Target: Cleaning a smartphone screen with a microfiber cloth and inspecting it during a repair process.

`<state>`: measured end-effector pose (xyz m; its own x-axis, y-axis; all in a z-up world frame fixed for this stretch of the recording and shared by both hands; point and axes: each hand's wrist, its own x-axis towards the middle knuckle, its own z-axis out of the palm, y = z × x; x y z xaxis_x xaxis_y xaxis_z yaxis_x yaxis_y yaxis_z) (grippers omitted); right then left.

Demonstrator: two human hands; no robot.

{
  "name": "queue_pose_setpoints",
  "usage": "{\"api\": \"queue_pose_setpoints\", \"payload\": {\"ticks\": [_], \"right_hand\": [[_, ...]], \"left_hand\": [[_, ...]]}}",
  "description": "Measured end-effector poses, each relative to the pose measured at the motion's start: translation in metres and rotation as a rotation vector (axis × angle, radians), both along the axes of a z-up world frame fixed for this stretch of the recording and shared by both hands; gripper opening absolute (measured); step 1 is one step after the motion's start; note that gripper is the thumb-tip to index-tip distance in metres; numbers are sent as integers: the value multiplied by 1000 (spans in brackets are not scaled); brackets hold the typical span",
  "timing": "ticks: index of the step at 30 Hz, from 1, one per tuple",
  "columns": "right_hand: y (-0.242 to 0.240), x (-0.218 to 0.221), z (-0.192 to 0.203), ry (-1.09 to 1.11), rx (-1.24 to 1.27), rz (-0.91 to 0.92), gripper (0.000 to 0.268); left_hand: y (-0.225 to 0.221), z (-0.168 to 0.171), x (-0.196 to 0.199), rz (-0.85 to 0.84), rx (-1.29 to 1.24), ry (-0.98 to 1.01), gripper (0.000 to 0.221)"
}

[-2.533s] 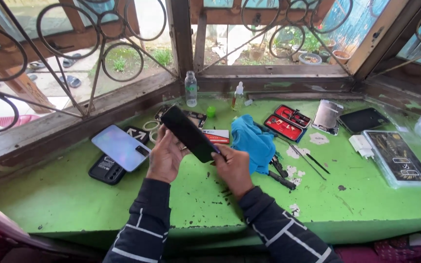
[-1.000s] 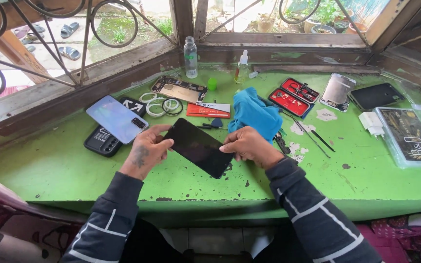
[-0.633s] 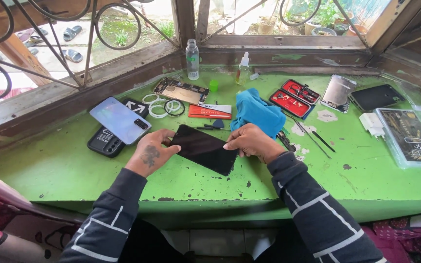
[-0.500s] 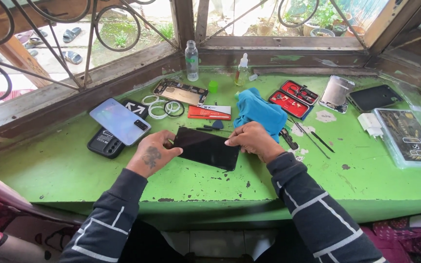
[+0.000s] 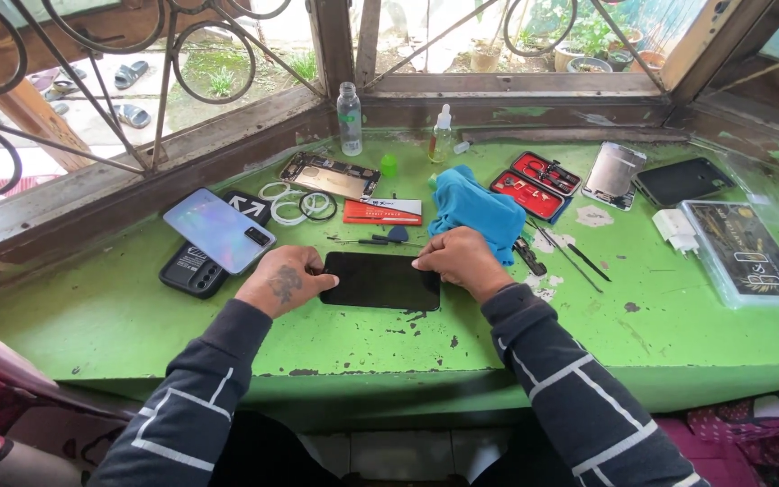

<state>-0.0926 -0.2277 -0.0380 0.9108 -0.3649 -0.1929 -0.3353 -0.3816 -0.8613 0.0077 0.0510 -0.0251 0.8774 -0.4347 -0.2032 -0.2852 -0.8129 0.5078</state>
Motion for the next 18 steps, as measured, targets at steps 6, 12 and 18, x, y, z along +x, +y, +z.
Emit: {"api": "queue_pose_setpoints", "payload": {"ticks": [6,12,18], "right_hand": [[5,-2,3,14,-96,14,16],[15,-5,12,-18,-271,28,16],[16,-7,13,-102,-457,86,23]], "left_hand": [[1,-10,3,3,8,-24,35],[3,4,-22,-5,0,-188,44],[17,-62,-6,-182,-121,-641,26]]}}
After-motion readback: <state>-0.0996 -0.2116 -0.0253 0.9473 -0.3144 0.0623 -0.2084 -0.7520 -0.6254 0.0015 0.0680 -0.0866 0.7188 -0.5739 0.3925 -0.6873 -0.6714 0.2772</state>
